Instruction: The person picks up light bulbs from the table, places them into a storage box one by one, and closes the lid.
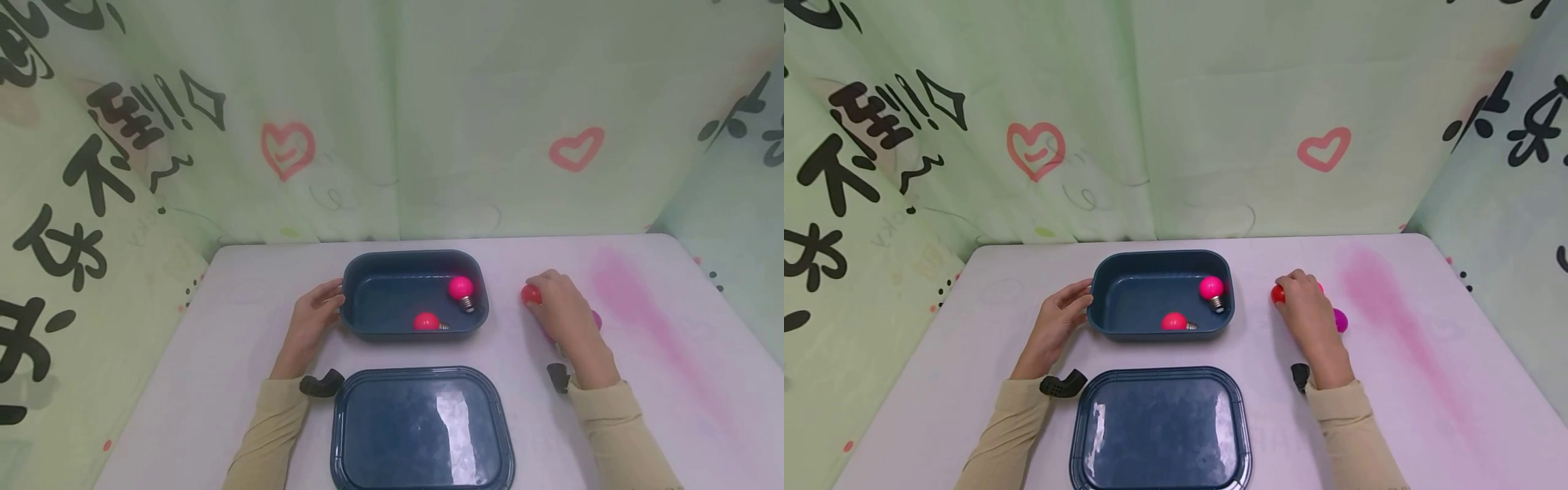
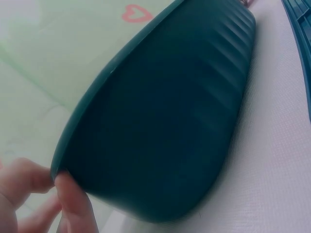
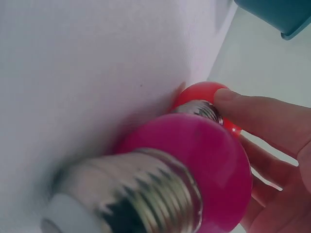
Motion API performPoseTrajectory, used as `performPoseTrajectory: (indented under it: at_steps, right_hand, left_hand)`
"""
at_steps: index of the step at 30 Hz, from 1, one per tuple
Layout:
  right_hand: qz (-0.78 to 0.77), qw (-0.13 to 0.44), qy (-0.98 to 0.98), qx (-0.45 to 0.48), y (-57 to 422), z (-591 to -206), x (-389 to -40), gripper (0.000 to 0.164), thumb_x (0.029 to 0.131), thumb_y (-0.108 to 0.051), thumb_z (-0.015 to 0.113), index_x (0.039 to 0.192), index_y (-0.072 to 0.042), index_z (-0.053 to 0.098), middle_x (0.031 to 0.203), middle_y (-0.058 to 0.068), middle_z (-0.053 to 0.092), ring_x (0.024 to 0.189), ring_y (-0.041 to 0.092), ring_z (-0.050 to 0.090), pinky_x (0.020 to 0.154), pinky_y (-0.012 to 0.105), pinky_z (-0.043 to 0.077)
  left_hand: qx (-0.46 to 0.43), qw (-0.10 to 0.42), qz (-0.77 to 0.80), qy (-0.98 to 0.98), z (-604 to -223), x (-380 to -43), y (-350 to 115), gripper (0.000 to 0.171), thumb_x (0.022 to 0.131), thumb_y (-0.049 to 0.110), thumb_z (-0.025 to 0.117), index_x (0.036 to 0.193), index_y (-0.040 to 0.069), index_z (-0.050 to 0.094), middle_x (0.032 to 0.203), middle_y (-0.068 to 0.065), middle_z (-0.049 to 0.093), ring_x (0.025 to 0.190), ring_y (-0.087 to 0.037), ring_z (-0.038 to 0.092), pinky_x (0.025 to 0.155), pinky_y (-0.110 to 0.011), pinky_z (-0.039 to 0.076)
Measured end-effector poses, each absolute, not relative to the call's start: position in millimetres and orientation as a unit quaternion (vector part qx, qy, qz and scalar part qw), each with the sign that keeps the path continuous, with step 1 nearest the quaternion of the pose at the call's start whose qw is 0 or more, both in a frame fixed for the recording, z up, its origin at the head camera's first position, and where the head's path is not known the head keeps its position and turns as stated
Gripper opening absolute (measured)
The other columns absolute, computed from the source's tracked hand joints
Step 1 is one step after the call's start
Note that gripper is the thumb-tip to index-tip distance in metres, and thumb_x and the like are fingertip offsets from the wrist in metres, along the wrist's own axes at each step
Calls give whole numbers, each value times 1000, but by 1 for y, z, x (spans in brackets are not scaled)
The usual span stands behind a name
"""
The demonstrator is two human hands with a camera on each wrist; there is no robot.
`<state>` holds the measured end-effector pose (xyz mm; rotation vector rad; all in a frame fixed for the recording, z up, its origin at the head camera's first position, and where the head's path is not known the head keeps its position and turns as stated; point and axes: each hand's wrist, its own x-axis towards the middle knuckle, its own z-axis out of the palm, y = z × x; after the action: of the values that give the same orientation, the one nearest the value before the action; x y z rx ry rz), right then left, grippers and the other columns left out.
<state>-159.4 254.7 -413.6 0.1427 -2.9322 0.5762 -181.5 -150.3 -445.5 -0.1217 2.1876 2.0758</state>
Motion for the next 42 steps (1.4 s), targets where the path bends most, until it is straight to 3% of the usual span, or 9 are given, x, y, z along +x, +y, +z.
performPoseTrajectory:
  at_steps: [5,19,42]
  right_hand:
    - [207,87,-973,56,253,-410,-161,40,81,4,76,119,11,61,114,32,59,110,49,55,95,60,46]
    - [237,56,-968,50,234,-390,-158,48,84,1,74,129,6,58,122,27,57,116,45,53,97,59,46]
    - [260,75,-960,75,205,-363,-151,48,84,-3,77,129,1,60,123,22,58,117,41,54,93,57,51]
  left_hand:
    - [-39,62,687,723,-445,-181,-150,41,96,16,63,136,9,58,138,-12,58,119,-25,57,84,-22,52]
    - [-48,58,682,727,-447,-182,-150,40,96,16,63,135,10,59,137,-11,59,118,-22,57,84,-22,52]
    - [-40,61,679,730,-448,-181,-151,40,97,18,63,136,11,59,138,-10,58,119,-23,57,87,-24,51]
